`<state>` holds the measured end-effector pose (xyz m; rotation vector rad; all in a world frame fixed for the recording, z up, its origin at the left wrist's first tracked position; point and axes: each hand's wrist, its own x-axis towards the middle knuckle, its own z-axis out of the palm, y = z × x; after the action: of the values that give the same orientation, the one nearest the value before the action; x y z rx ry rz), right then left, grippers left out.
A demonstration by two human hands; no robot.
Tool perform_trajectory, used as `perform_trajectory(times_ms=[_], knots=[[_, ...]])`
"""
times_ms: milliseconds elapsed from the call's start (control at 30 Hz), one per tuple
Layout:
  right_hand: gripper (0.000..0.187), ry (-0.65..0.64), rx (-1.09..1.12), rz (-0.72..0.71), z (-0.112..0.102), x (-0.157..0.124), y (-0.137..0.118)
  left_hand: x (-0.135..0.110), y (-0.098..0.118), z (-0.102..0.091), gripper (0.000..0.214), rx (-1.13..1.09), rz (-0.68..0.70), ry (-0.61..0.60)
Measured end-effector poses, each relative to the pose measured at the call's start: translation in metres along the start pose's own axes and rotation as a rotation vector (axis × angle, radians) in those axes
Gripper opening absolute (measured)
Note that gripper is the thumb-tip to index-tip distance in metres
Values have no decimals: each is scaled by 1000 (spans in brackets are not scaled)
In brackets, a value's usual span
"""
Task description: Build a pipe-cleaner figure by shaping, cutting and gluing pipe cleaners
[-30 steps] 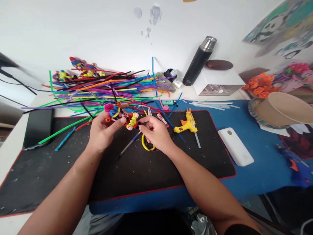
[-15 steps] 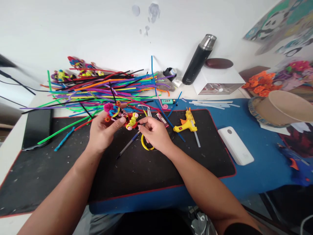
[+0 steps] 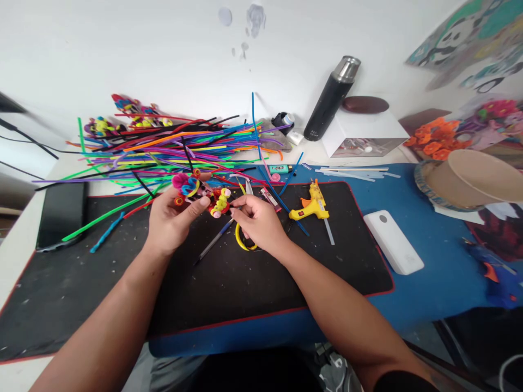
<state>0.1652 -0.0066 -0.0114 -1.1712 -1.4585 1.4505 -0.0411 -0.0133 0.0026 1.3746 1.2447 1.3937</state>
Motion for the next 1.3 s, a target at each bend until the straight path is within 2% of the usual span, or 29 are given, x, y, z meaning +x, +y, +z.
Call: perform_trajectory(times_ms=[133,333,667,1300], knots=[[10,-11,25,13,-1,0,-1,0,0,0,31,8,-2,22],[11,-32,129,47,-2,2,0,0,0,0,21,-33,32,26],[26,-42,260,173,-6,5,-7,-1,2,0,21,5,55,23],[24,-39,316,193,-6,6,-4,-2,4,4,21,36,50,9]])
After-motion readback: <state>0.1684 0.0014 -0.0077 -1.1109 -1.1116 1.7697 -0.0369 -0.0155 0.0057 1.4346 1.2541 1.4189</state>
